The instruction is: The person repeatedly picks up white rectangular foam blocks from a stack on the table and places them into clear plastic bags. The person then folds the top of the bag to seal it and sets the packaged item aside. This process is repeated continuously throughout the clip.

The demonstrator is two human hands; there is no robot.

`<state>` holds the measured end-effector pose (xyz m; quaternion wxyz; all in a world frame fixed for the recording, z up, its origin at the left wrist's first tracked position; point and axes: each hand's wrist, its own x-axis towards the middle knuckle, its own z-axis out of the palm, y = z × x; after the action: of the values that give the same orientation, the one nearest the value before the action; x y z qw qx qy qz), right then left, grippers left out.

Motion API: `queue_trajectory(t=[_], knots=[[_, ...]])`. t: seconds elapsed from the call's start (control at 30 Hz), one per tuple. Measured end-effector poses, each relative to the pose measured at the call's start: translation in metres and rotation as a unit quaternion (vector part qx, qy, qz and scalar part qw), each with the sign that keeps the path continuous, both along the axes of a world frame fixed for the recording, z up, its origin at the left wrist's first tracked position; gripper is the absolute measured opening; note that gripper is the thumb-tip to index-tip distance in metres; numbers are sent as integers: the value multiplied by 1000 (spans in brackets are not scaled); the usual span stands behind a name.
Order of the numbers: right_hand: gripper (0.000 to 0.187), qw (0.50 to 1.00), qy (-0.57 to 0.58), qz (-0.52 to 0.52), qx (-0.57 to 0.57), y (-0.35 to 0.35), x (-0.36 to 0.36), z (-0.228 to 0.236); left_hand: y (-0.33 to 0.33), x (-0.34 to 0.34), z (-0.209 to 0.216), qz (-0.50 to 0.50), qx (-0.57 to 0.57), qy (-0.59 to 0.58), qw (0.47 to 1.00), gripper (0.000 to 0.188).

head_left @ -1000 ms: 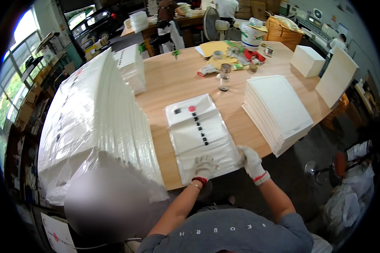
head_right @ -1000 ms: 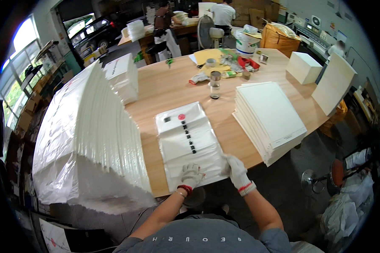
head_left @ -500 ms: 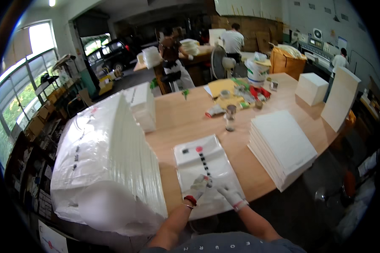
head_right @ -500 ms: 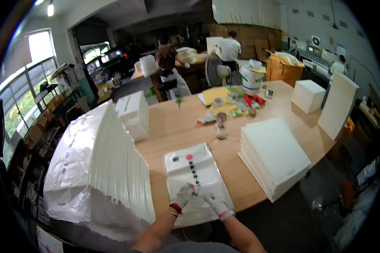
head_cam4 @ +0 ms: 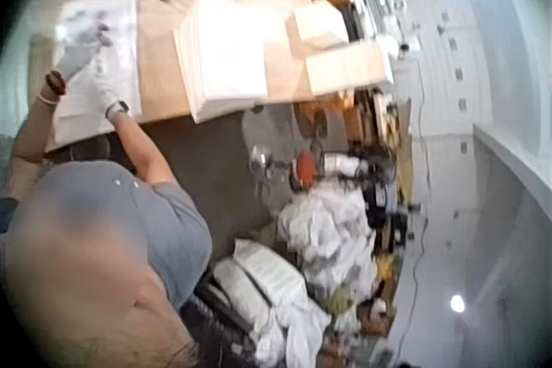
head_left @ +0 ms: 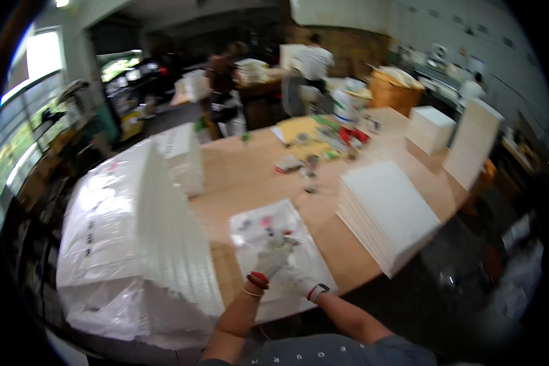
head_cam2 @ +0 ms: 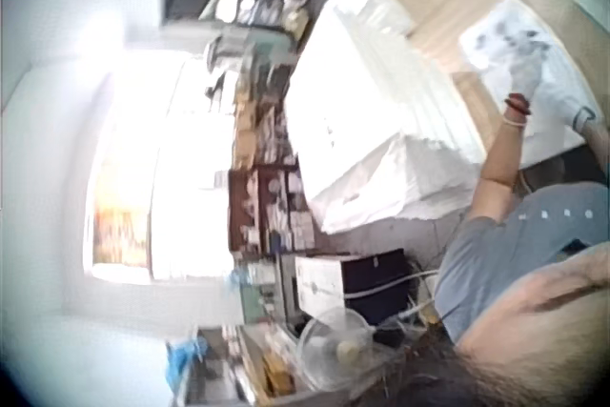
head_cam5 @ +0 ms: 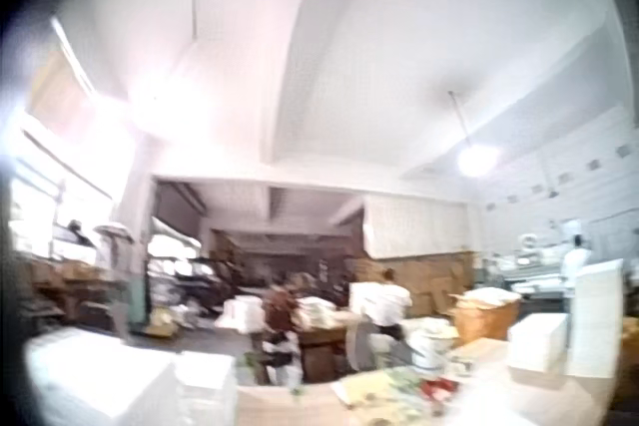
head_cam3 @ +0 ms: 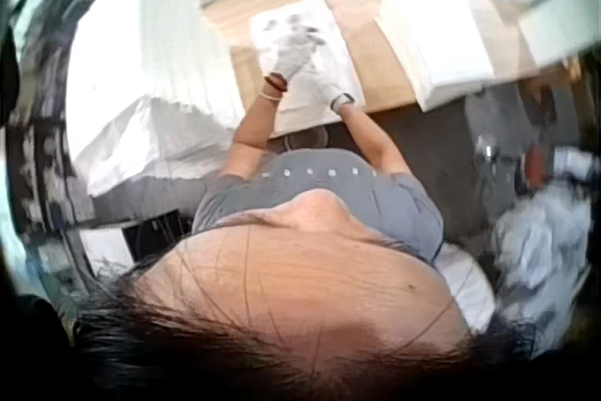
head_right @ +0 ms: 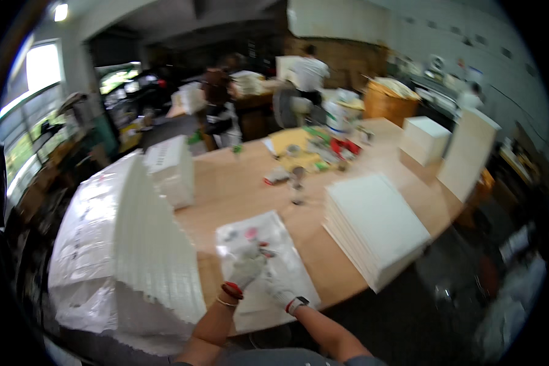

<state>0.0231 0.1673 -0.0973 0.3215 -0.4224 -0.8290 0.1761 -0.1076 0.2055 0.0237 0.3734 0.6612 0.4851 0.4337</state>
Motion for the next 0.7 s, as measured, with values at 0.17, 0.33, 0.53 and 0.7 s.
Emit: queue_trajectory(t=[0.17,0.33,0.53,0.7], knots=[[23,987,-5,58,-152,-47,102,99,-42,9,23,19,-33,122,992,32],[48,918,-271,-246,151,-38,249,169,-80,17,56,99,277,263,919,37],[57,971,-156,-166,77,-19,310,148,-122,41,70,124,315,180,924,35],[50,958,-212,-128,143,-20,316,130,-135,68,40,-125,195,71,970,31]])
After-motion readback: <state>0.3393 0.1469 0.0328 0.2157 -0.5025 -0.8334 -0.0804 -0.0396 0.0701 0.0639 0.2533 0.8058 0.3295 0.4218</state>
